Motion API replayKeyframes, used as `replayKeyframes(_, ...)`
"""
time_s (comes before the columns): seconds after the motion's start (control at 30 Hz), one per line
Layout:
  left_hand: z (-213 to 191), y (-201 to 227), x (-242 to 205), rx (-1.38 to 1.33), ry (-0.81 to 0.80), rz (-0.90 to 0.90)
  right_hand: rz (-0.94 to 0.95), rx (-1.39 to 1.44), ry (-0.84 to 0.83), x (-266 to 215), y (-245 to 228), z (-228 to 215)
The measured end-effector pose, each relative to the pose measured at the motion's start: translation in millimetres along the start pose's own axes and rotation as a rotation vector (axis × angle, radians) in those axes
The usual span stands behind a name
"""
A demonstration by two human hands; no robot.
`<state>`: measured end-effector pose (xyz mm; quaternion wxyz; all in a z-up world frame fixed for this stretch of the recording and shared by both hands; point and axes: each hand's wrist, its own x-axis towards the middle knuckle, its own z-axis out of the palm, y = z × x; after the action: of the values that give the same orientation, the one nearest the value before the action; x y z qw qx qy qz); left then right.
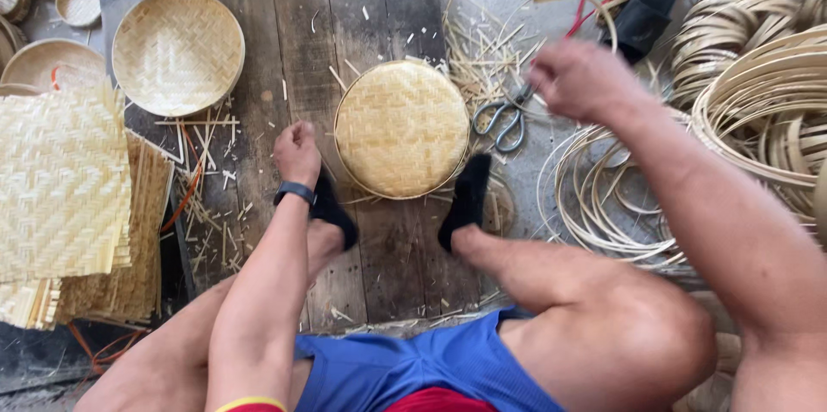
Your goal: The person trims a stack of woven bamboo sheets using shears, fits a circular bamboo rim onto a single sheet, and secures the assembly by weaving bamboo strips and applying glue to create a basket base.
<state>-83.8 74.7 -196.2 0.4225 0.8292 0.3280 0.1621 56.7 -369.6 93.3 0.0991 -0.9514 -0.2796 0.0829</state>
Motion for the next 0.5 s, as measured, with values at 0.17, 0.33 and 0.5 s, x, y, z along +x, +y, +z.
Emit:
replayKeyframes(0.17, 15, -33, 0, -0.028, -0.151, -0.183, 0.136, 0.304, -0.1, 2, 20, 120)
replayKeyframes(0.33, 67, -44, 14, -0.407, -0.307, -0.668, 0.468, 0.757, -0.024, 45, 40, 292)
replayKeyframes(0.5, 108, -41, -3, -0.757, -0.07, -0.975, 1.015, 1.554, 0.099, 90, 8, 347)
